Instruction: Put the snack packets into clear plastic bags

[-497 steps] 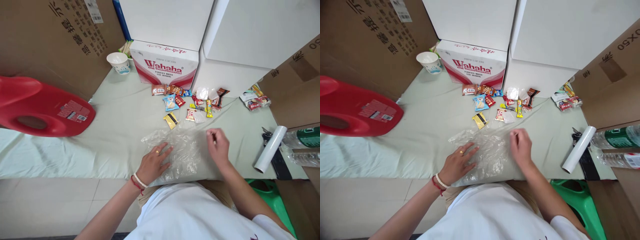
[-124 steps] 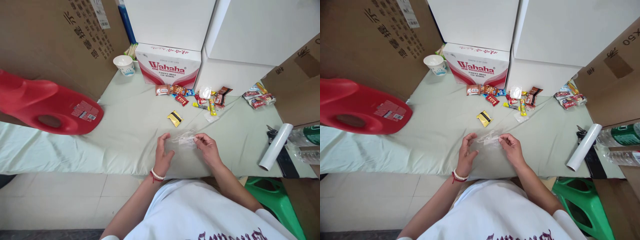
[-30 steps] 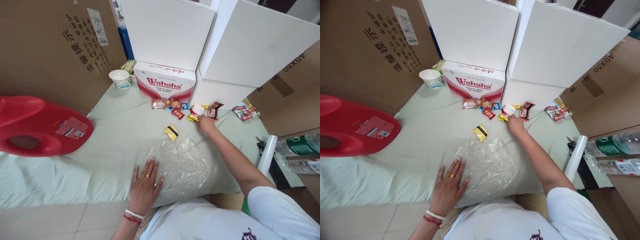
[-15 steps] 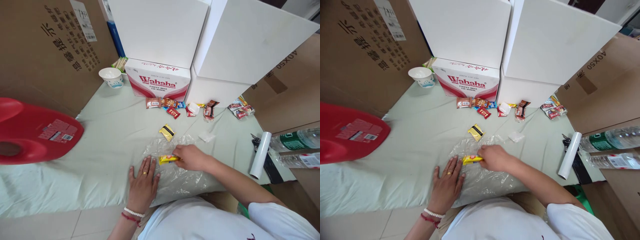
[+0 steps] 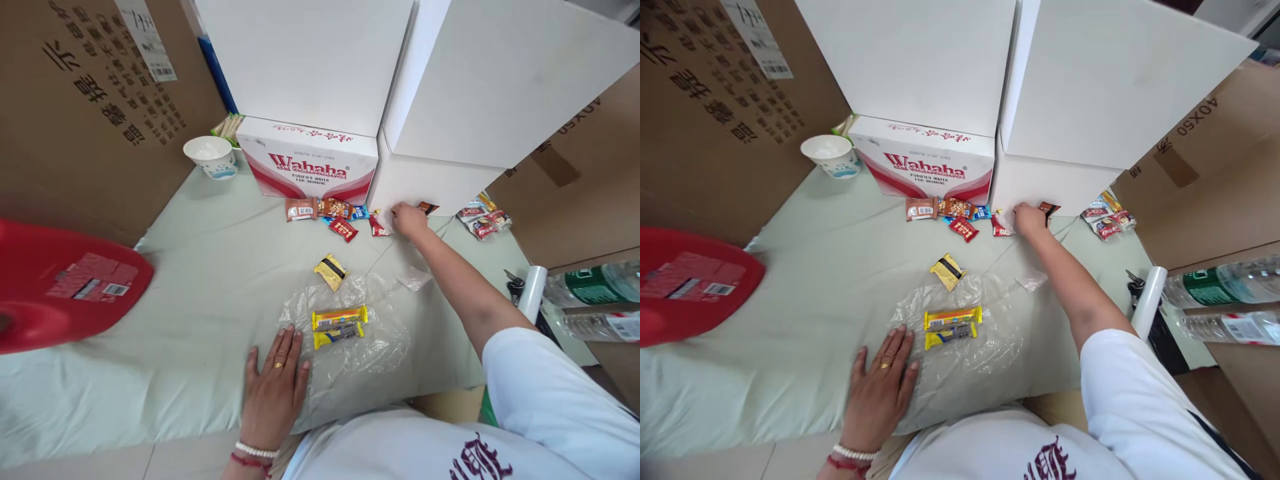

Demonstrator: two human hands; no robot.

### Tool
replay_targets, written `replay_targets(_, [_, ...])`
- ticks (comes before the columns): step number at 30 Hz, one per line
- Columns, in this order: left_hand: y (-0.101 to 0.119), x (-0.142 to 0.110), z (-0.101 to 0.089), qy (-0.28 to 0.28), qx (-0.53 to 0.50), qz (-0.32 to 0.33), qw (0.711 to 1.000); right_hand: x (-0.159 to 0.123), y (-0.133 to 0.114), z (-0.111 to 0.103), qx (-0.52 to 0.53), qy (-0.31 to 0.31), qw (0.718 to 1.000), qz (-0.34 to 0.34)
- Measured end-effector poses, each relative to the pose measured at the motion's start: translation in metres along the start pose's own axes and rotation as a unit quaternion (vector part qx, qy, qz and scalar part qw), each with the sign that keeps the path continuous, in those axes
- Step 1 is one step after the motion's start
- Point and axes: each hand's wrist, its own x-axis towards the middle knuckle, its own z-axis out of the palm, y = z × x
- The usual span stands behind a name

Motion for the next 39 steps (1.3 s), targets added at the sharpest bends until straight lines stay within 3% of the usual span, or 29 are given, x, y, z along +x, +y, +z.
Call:
replay_targets(4, [0.003,0.001,-0.003,-0.018,-0.004,-0.015,1.0,0.004,0.004,0.02,-0.004,-0.014,1.0,0.013])
replay_targets(7, [0.004,0.001,-0.004,-0.023,-0.006,-0.019,1.0,0.001,0.016,0.022,-0.007,-0.014,1.0,0.026])
replay_targets(13, [0.003,0.0,-0.001,-0.005,-0.011,-0.017,1.0,-0.001,0.02,0.014,0.009,-0.028,0.999,-0.018])
replay_targets(17, [0.005,0.0,-0.002,-0.015,-0.032,-0.025,0.999,-0.004,0.014,0.007,0.014,-0.032,0.999,0.011])
replay_targets(21, [0.008,0.0,-0.006,-0.022,-0.048,-0.043,0.998,-0.015,0.021,-0.023,0.022,0.0,0.998,0.056])
replay_targets(24, [0.01,0.001,-0.008,-0.031,-0.058,-0.048,0.997,-0.049,0.014,-0.05,0.036,0.042,0.997,0.049])
replay_targets(26, [0.01,0.001,-0.009,-0.033,-0.067,-0.048,0.996,-0.09,-0.006,-0.059,0.099,0.049,0.993,-0.043])
replay_targets(27, [0.01,0.001,-0.009,-0.033,-0.07,-0.049,0.996,-0.116,-0.02,-0.059,0.15,0.032,0.981,-0.121])
replay_targets(29, [0.01,0.001,-0.009,-0.032,-0.072,-0.053,0.995,-0.168,-0.052,-0.051,0.219,-0.058,0.942,-0.249])
replay_targets(30, [0.01,0.001,-0.01,-0.032,-0.072,-0.055,0.995,-0.191,-0.068,-0.045,0.227,-0.101,0.924,-0.292])
replay_targets(32, [0.01,0.001,-0.01,-0.034,-0.07,-0.057,0.995,-0.227,-0.098,-0.031,0.194,-0.147,0.918,-0.313])
replay_targets(36, [0.011,0.001,-0.01,-0.04,-0.07,-0.056,0.995,-0.249,-0.135,-0.01,0.117,-0.149,0.936,-0.296])
replay_targets(39, [0.01,-0.001,-0.009,-0.043,-0.077,-0.057,0.995,-0.248,-0.137,-0.004,0.109,-0.144,0.933,-0.31])
